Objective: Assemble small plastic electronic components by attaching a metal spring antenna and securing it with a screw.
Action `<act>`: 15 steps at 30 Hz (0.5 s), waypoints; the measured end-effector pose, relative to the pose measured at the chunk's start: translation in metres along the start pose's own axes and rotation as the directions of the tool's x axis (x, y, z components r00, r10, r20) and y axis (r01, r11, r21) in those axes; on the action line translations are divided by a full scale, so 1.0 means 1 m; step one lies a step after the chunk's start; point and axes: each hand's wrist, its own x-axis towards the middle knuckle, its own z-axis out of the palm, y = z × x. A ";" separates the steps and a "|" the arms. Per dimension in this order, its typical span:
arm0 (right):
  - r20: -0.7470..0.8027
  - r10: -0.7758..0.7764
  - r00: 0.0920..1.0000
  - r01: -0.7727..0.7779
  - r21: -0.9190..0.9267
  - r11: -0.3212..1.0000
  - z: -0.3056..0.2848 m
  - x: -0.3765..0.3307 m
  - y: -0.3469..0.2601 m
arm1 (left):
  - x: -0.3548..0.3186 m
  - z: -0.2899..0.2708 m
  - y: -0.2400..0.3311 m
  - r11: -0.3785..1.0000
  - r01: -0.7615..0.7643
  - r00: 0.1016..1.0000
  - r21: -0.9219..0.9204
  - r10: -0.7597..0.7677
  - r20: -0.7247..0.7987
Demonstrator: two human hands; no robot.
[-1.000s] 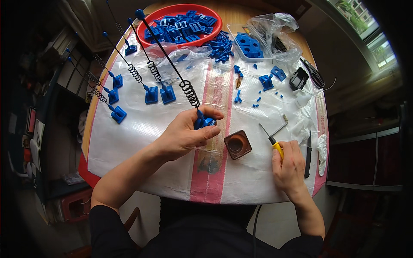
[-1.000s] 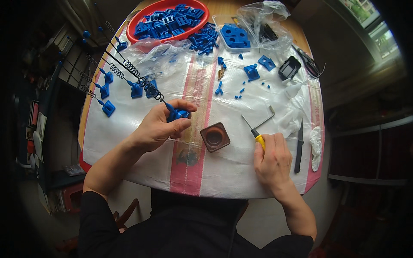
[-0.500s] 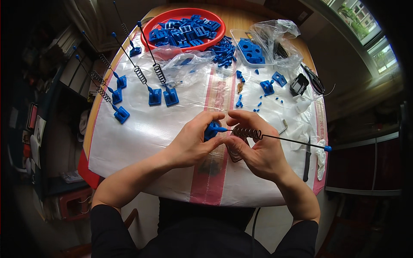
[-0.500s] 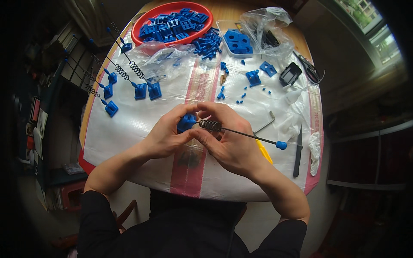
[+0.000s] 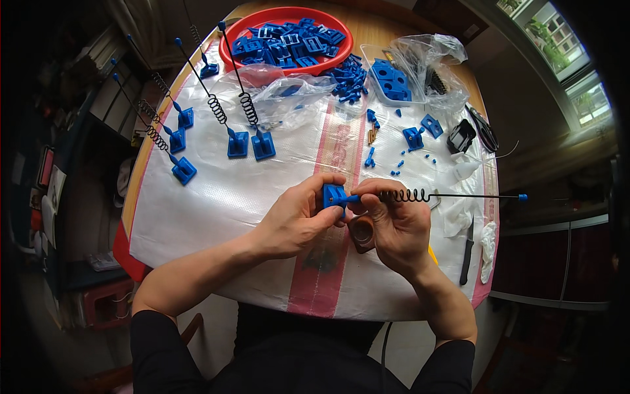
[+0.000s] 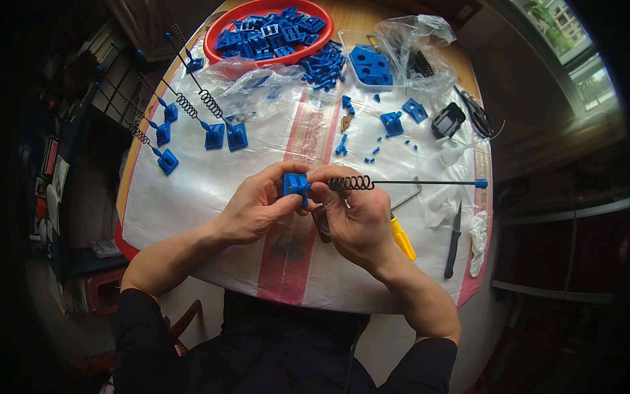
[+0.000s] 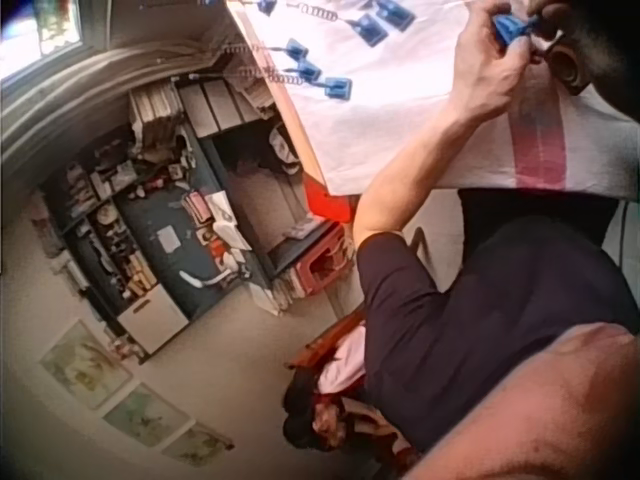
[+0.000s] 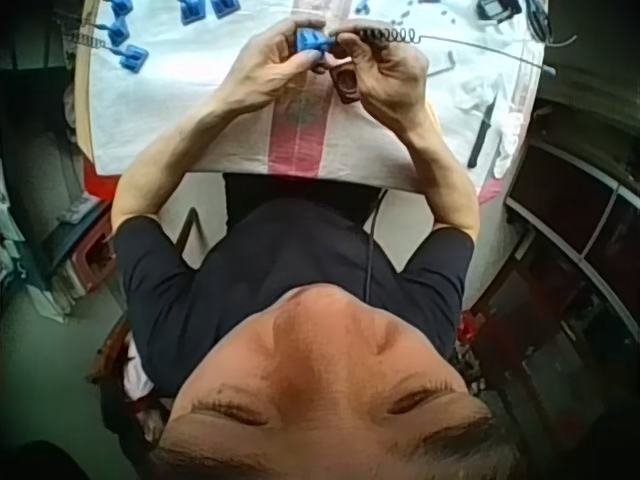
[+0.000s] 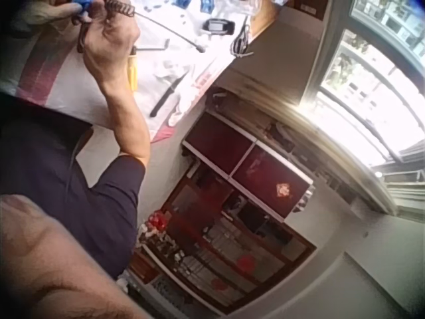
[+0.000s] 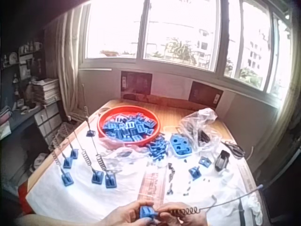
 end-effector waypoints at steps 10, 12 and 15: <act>0.039 -0.050 0.998 0.054 -0.107 0.993 -0.001 0.001 0.000 | 0.002 0.000 0.002 0.996 -0.004 1.000 -0.085 0.006 0.018; 0.075 -0.112 0.991 0.124 -0.175 0.977 -0.001 0.003 -0.002 | -0.001 -0.004 0.001 0.996 0.013 1.000 -0.093 -0.010 0.024; 0.054 -0.095 0.994 0.099 -0.083 0.992 0.002 0.000 -0.009 | 0.001 -0.005 0.003 0.996 0.054 0.996 -0.071 -0.049 0.071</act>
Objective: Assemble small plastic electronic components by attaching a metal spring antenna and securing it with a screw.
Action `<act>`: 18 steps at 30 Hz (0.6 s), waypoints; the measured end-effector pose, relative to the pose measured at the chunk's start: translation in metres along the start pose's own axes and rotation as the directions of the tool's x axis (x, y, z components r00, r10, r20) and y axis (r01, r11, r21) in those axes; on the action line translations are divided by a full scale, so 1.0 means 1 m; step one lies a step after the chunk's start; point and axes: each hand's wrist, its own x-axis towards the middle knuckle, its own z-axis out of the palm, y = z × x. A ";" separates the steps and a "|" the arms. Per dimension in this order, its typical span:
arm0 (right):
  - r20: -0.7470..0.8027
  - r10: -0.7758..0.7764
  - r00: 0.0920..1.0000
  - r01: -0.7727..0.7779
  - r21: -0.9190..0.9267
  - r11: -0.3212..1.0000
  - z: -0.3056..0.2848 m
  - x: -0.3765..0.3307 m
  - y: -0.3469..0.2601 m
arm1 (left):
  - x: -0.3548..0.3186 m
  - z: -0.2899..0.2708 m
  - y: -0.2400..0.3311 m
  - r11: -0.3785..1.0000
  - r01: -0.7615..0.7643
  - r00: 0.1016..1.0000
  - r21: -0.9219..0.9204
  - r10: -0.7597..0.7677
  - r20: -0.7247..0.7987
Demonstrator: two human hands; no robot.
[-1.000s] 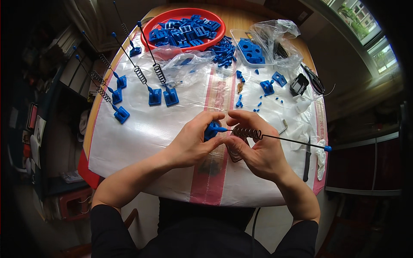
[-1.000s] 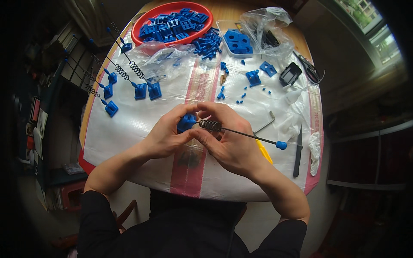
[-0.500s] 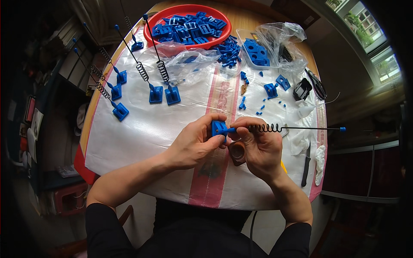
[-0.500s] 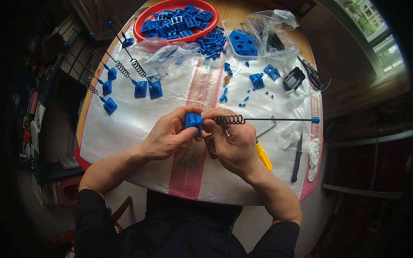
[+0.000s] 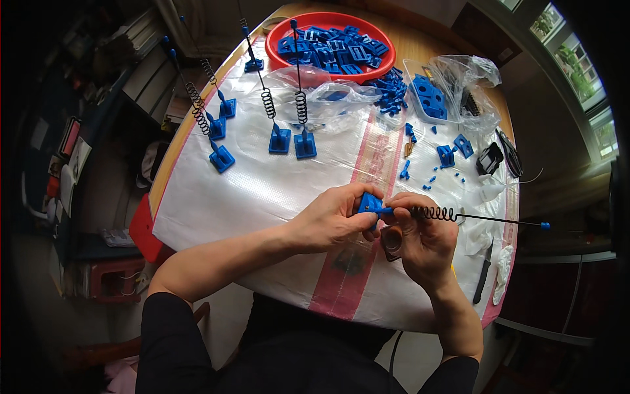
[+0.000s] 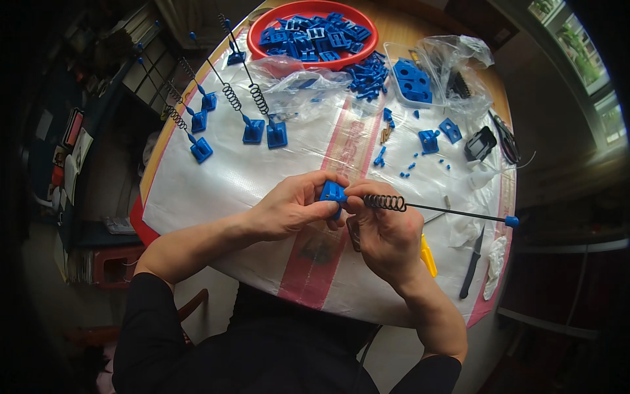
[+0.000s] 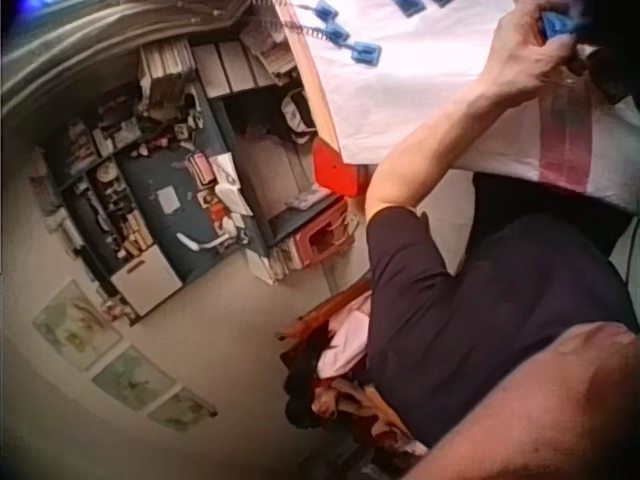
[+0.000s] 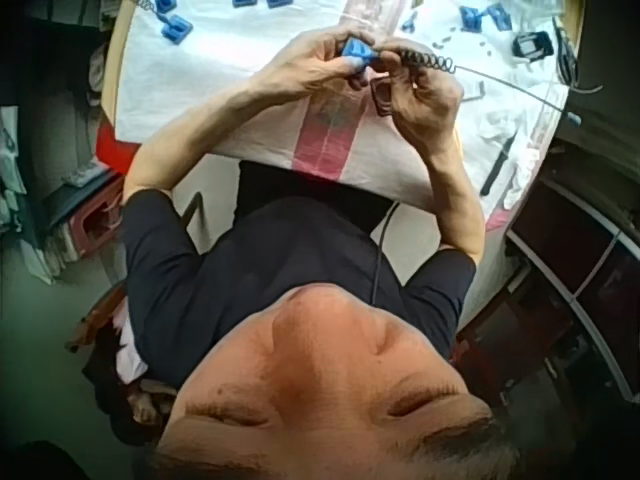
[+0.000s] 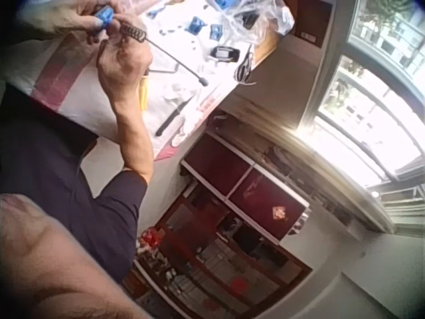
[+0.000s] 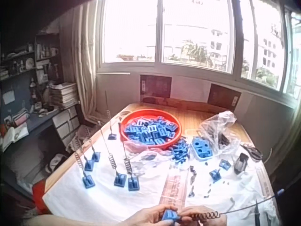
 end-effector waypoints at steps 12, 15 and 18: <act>0.154 0.080 0.985 -0.065 -0.101 0.993 0.005 0.009 -0.015 | -0.029 0.012 0.033 0.310 -0.322 0.822 0.895 0.560 0.102; 0.160 -0.060 0.985 0.080 -0.124 0.989 0.013 0.021 -0.022 | -0.039 0.014 0.036 0.353 -0.319 0.812 0.879 0.580 0.062; 0.174 -0.110 0.979 0.131 -0.116 0.985 0.026 0.034 -0.031 | -0.050 0.015 0.043 0.332 -0.333 0.726 0.883 0.688 0.015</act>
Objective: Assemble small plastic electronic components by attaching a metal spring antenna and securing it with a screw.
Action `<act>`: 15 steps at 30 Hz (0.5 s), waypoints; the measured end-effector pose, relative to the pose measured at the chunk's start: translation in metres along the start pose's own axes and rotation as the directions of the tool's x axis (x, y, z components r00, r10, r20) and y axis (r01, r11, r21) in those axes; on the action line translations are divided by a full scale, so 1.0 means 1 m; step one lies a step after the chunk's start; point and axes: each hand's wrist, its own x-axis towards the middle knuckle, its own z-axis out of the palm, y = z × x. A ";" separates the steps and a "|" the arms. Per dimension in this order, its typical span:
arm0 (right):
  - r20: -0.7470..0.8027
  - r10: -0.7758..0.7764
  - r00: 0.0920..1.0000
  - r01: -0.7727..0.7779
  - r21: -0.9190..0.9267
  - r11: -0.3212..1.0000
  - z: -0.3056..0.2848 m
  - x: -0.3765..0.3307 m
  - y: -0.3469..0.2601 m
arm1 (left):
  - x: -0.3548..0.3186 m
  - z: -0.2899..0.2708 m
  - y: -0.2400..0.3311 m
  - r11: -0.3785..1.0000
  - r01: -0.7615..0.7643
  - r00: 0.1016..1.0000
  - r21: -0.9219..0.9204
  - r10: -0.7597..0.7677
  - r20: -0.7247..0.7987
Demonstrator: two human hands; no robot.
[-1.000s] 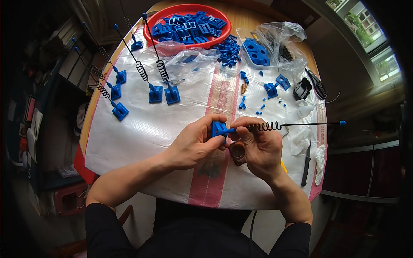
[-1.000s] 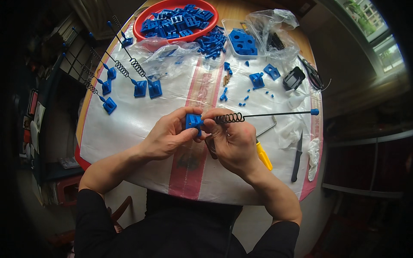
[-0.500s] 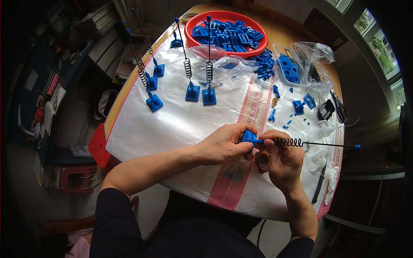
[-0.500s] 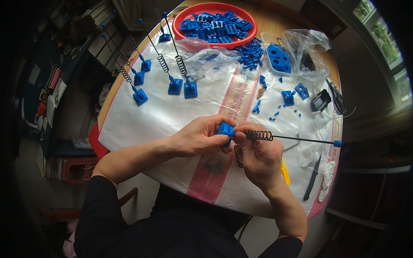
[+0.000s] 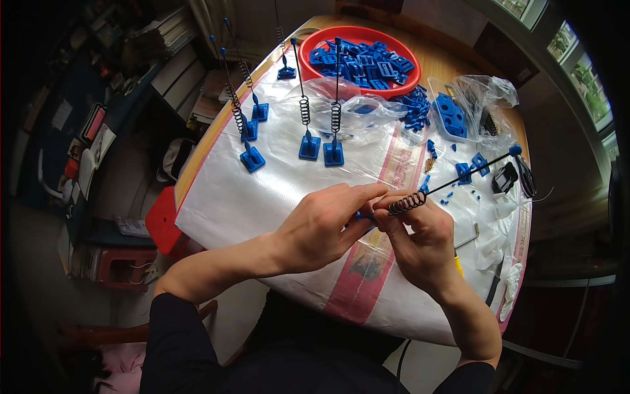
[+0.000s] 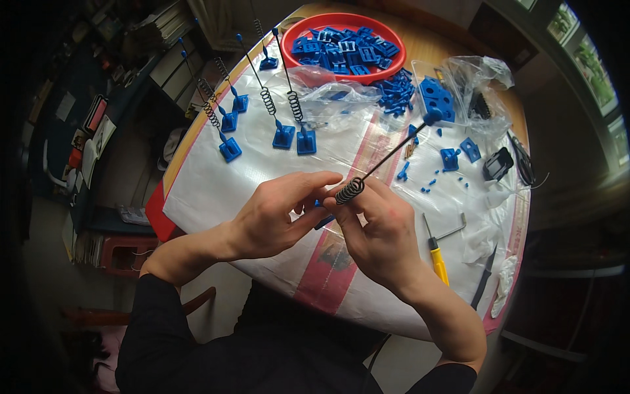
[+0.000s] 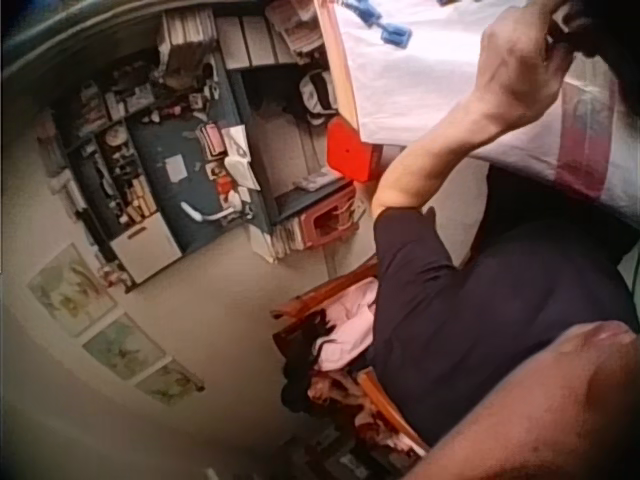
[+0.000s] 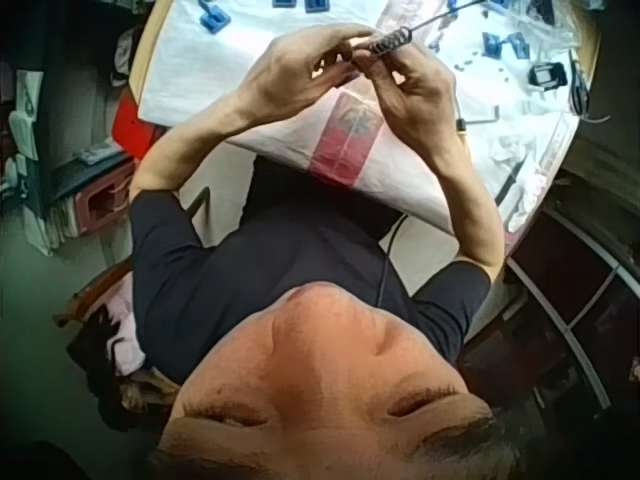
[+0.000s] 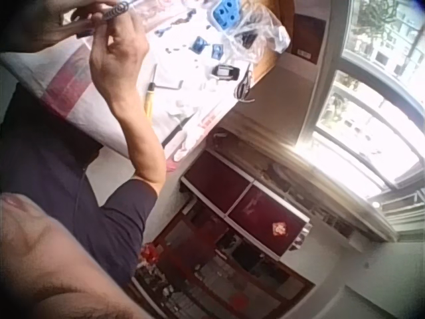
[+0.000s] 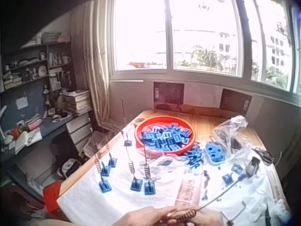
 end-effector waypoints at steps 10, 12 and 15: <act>0.012 0.144 0.989 -0.145 0.018 0.989 -0.026 -0.018 -0.003 | -0.033 -0.059 -0.027 0.889 0.294 0.908 0.352 -0.144 -0.393; 0.047 0.160 0.986 -0.160 -0.005 0.987 -0.039 -0.032 0.005 | -0.024 -0.064 -0.037 0.854 0.314 0.902 0.414 -0.132 -0.412; 0.073 0.193 0.979 -0.193 -0.008 0.981 -0.050 -0.050 0.004 | -0.007 -0.068 -0.053 0.793 0.310 0.918 0.524 -0.107 -0.382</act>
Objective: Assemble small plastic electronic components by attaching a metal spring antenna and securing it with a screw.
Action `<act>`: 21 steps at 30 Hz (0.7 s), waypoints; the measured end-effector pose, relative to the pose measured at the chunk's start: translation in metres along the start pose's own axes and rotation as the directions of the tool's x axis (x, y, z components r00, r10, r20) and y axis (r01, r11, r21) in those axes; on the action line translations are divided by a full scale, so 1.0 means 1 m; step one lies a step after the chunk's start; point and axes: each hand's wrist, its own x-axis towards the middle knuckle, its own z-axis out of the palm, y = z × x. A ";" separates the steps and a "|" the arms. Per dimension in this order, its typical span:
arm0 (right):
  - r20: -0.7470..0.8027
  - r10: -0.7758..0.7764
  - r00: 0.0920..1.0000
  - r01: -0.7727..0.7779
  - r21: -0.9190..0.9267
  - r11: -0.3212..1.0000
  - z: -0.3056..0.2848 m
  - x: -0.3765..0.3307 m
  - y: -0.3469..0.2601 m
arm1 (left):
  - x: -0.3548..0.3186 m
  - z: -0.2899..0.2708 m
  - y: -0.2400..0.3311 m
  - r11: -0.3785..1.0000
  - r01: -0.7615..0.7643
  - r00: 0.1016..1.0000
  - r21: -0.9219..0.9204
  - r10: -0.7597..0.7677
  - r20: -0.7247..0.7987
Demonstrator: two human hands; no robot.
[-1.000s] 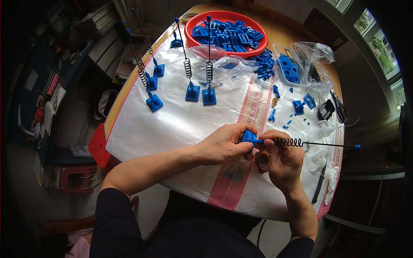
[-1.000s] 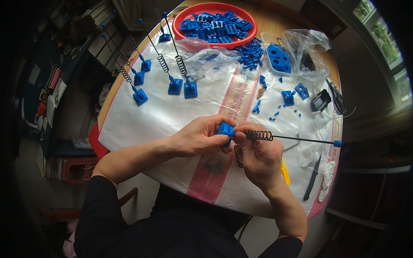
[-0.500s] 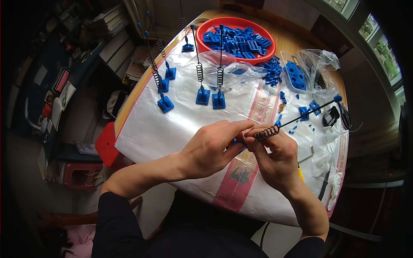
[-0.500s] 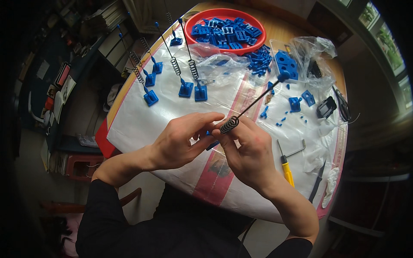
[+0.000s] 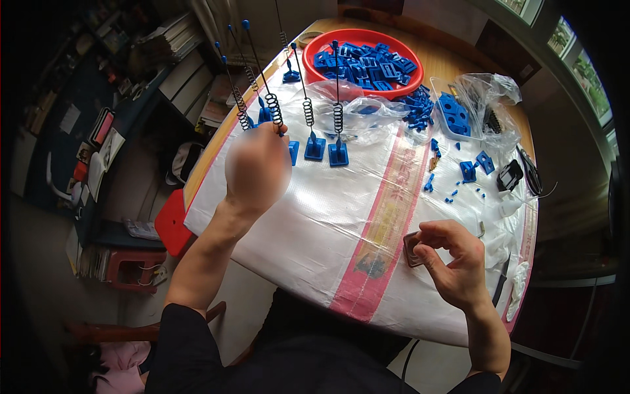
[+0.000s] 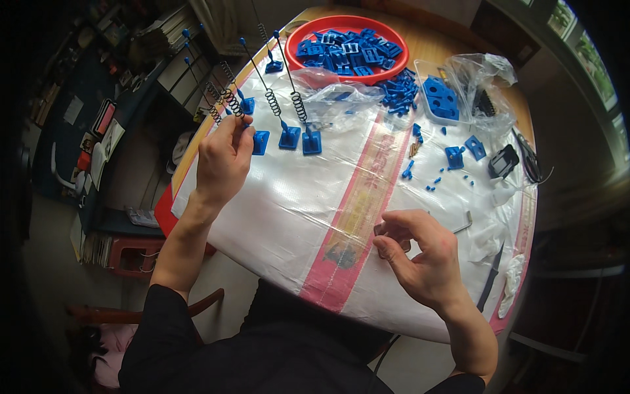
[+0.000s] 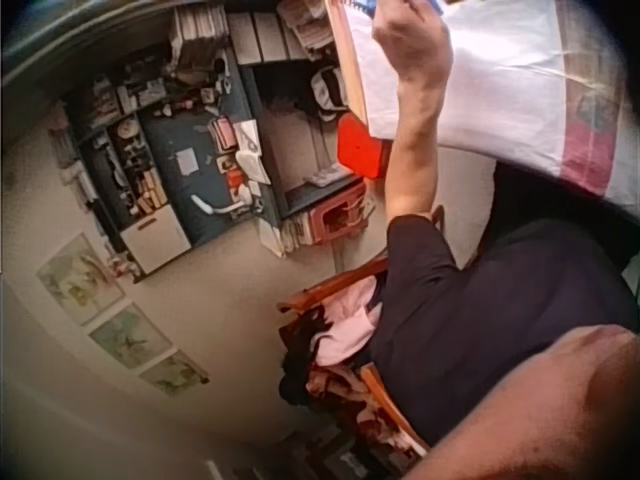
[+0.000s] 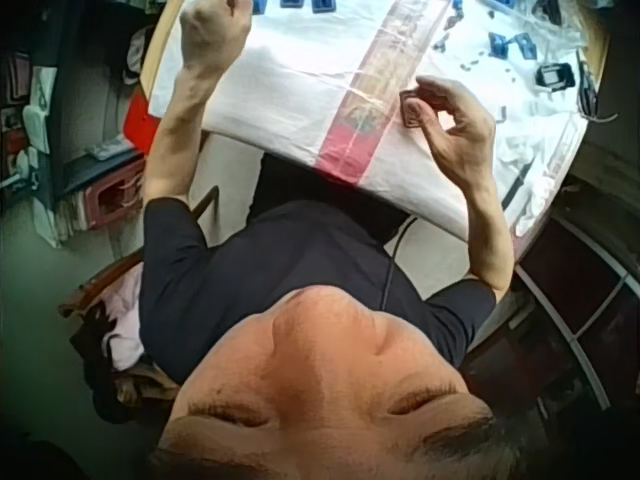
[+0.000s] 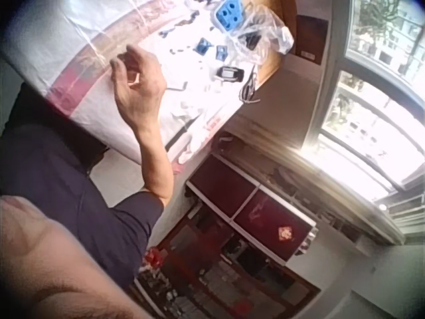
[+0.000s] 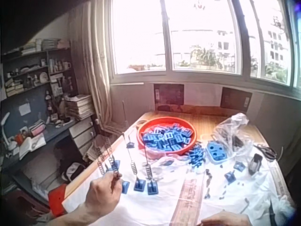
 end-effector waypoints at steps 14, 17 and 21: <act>-0.123 0.103 0.987 -0.094 0.073 0.993 -0.027 -0.062 0.028 | 0.028 0.051 -0.033 0.971 0.165 0.977 0.175 -0.185 0.106; -0.151 0.118 0.981 -0.100 0.120 0.988 -0.027 -0.064 0.031 | 0.035 0.060 -0.043 0.963 0.179 0.980 0.201 -0.194 0.054; -0.156 0.133 0.979 -0.110 0.153 0.982 -0.027 -0.065 0.033 | 0.044 0.066 -0.054 0.944 0.220 0.972 0.245 -0.233 0.026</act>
